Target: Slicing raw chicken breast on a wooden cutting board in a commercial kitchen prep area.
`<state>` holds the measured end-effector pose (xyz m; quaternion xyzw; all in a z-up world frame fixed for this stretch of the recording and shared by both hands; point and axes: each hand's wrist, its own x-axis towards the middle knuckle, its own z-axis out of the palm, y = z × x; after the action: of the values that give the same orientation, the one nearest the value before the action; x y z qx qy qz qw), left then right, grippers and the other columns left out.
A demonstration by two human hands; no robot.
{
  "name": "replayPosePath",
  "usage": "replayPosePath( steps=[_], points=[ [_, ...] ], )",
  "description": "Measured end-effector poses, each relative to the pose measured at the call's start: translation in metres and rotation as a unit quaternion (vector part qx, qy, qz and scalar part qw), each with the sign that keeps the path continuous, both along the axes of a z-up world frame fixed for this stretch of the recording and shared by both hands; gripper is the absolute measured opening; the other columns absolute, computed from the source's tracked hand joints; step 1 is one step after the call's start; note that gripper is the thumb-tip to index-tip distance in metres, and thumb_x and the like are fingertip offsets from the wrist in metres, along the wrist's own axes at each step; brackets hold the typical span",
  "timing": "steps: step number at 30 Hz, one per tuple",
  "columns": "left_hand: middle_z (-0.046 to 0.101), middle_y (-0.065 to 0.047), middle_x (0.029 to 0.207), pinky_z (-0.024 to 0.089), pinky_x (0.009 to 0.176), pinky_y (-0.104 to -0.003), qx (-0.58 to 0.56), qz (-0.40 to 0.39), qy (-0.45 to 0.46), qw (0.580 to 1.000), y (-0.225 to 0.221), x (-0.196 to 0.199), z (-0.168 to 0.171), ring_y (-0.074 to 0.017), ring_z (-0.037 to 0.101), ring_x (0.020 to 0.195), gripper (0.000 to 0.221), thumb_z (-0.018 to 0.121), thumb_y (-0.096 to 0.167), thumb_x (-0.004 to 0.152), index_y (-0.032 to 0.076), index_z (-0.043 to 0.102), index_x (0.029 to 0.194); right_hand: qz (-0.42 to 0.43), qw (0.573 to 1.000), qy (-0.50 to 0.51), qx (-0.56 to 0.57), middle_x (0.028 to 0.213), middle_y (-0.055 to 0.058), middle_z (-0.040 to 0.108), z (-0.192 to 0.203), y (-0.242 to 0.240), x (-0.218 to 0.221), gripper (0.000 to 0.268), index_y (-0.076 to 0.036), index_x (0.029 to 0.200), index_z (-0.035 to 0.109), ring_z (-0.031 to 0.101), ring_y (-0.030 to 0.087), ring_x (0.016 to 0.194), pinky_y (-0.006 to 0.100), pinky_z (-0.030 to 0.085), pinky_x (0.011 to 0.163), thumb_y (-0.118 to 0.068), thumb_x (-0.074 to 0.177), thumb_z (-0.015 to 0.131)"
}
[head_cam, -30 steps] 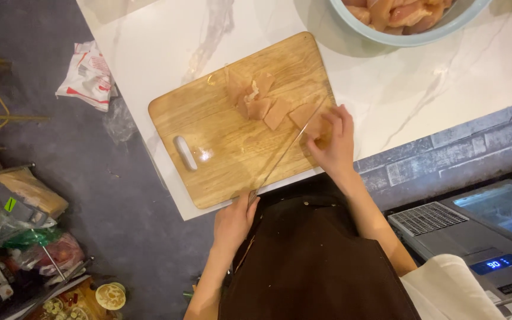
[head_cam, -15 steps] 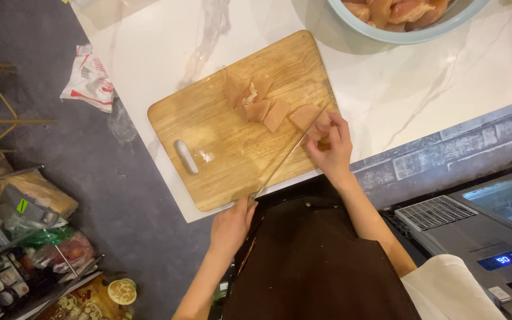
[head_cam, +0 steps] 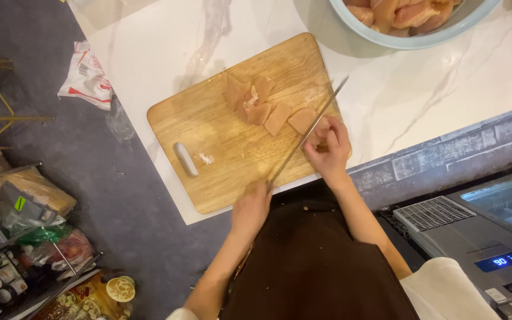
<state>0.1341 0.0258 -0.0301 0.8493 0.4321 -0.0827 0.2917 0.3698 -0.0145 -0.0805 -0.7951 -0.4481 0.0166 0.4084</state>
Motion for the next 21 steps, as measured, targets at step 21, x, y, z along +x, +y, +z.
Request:
replayPosePath(
  steps=[21],
  points=[
    [0.072, -0.016, 0.075, 0.054, 0.054, -0.052, -0.057, 0.039, 0.080, 0.994, -0.030, -0.078, 0.012, -0.0403, 0.070, 0.064, 0.026, 0.060, 0.034, 0.100, 0.012, 0.055, 0.114, -0.022, 0.997, 0.075, 0.009, 0.143, 0.021, 0.053, -0.021, -0.005, 0.002, 0.034, 0.003, 0.100, 0.057, 0.063, 0.033, 0.126, 0.035, 0.060, 0.096, -0.003, 0.085, 0.087]
  ],
)
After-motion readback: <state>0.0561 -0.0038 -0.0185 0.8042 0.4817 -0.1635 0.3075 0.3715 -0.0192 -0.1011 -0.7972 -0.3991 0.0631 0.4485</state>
